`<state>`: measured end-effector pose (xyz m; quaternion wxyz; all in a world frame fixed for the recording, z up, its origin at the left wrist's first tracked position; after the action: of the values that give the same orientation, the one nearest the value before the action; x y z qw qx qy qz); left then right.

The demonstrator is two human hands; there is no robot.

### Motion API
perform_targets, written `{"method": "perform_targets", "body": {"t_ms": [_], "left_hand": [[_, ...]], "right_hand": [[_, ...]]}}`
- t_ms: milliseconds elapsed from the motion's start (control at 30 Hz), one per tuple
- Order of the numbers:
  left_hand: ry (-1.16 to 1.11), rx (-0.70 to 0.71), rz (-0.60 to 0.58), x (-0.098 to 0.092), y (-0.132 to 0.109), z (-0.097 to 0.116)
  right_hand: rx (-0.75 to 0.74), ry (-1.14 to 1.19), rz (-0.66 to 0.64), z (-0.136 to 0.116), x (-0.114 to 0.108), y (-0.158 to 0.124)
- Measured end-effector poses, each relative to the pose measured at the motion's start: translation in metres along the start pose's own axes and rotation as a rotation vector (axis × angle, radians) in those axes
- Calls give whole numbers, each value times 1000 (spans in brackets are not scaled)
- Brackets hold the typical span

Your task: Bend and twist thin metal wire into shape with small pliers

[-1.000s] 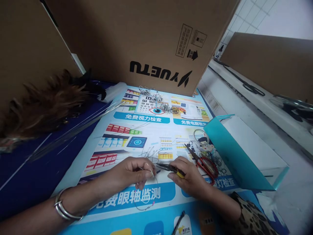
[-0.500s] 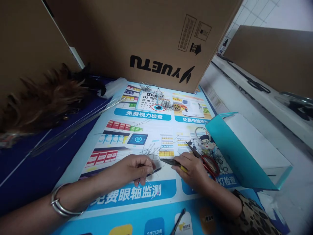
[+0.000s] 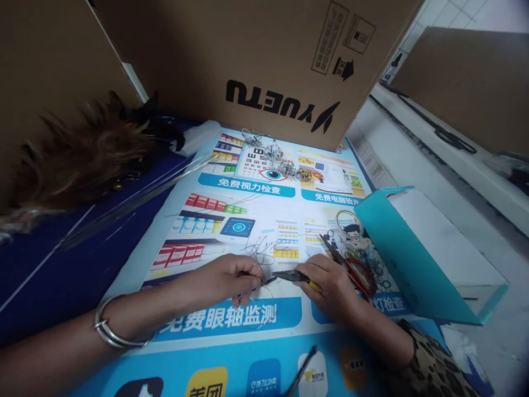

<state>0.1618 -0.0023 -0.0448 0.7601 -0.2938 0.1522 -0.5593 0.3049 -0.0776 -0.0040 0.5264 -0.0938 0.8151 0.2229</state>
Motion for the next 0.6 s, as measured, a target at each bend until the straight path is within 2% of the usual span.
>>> {"method": "perform_targets", "body": {"t_ms": [433, 600], "left_hand": [[71, 77, -76, 5, -4, 3], [100, 94, -81, 6, -5, 4]], "right_hand": [[104, 201, 49, 5, 7, -1], [148, 190, 52, 9, 5, 0]]}}
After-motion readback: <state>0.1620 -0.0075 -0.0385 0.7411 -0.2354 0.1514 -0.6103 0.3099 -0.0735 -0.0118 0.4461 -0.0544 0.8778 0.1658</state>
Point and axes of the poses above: each hand's wrist, its own y-axis towards the middle knuckle, its own x-axis out of the palm, z = x × y, the point moved 7 cm from there along y, towards the middle knuckle, and after that the axes turned 12 degrees about -x, right-handed, at the moved point
